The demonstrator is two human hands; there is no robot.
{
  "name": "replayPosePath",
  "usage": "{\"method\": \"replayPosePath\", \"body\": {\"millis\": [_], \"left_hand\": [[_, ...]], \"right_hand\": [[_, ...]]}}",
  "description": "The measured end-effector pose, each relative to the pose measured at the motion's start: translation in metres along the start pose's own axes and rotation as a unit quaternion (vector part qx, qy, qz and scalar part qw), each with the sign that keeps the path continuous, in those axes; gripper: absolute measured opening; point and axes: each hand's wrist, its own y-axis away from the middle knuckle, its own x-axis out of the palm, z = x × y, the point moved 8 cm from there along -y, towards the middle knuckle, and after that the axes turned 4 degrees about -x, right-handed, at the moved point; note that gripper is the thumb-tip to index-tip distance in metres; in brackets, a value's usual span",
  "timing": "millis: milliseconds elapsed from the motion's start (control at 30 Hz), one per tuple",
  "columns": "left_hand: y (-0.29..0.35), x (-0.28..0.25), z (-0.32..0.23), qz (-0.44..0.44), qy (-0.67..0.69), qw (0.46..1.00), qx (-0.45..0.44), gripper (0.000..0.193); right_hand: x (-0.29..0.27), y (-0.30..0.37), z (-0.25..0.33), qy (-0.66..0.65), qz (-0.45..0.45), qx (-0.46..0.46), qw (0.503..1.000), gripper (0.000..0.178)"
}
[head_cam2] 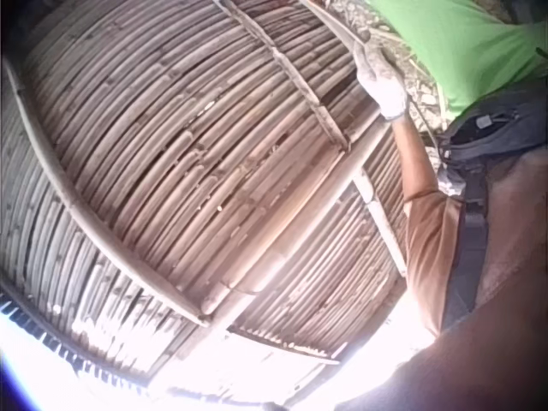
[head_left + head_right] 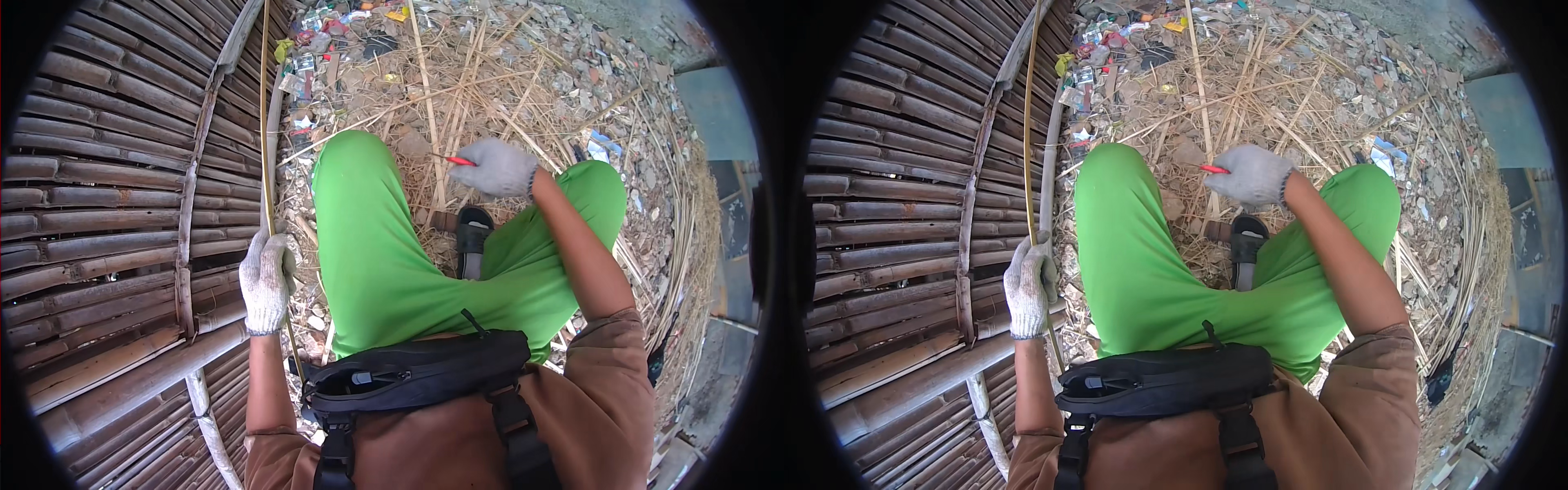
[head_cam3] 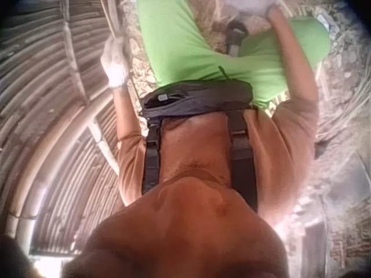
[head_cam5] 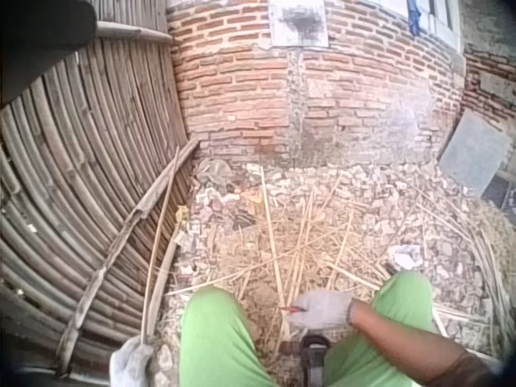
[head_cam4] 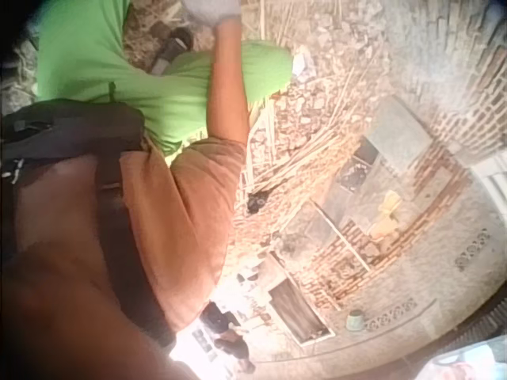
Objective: The person uses a small red blade to shave and smooth a thin bamboo strip held in their gloved hands, repeatedly sliding the blade along the length of the material.
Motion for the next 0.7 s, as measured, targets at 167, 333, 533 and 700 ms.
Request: {"method": "replayPosePath", "body": {"millis": [167,333,533,700], "left_hand": [[-0.001,0.001,0.004,-0.016,0.045,0.999,-0.002,0.035],[-0.002,0.009,0.002,-0.004,0.015,1.000,0.025,0.040],[0.005,0.003,-0.007,-0.008,-0.082,0.993,0.088,0.043],[0.015,-0.011,-0.008,-0.052,-0.160,0.972,0.163,0.044]], "right_hand": [[-0.021,0.034,0.059,-0.285,0.060,-0.133,0.947,0.042],[-0.002,0.000,0.147,-0.589,0.068,-0.203,0.780,0.048],[-0.106,-0.104,0.137,-0.249,-0.262,-0.109,0.926,0.054],[-0.101,-0.094,0.136,-0.620,-0.107,-0.240,0.739,0.048]]}}
